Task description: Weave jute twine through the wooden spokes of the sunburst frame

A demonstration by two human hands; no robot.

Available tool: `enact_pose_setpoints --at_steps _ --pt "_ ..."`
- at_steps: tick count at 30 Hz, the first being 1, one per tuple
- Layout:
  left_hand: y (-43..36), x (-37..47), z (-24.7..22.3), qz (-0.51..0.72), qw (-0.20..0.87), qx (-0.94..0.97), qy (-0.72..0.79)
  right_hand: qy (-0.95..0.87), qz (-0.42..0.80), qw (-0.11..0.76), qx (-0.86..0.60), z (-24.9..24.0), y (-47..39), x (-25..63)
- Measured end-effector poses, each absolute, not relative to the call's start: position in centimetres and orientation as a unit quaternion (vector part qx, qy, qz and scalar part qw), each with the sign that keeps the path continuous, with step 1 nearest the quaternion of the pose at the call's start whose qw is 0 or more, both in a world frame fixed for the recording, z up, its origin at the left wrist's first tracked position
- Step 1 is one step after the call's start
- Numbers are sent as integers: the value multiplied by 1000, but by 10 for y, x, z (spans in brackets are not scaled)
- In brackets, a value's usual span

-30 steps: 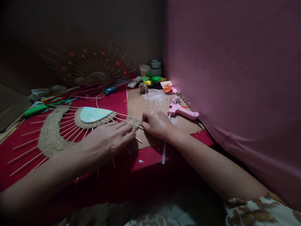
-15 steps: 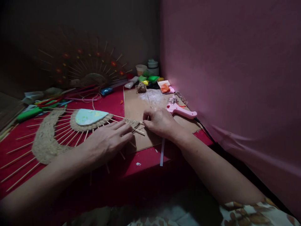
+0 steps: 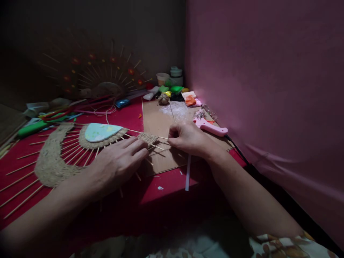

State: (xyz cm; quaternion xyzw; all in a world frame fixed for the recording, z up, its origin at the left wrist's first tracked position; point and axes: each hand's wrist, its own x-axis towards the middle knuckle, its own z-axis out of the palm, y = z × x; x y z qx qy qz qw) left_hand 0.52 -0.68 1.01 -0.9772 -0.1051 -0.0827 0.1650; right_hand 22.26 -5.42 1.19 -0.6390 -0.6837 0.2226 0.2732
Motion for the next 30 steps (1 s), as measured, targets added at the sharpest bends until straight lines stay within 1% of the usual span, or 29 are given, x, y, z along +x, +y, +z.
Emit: enact_pose_setpoints --at_steps 2,7,14,21,27,30 --pt "-7 4 10 -84 167 -977 -106 -679 232 271 -641 12 -54 223" --pt "-7 3 7 -95 163 -977 -103 -682 166 231 -674 11 -52 223" --pt "-5 1 6 -103 171 -974 -103 -686 213 180 -672 17 -52 227" --pt "-8 0 7 -109 161 -976 -98 -698 129 214 -671 12 -39 228" --pt "-7 0 5 -113 143 -979 -95 -712 65 202 -669 12 -11 222" --pt "-6 1 3 -110 121 -980 -113 -724 57 211 -654 16 -7 218"
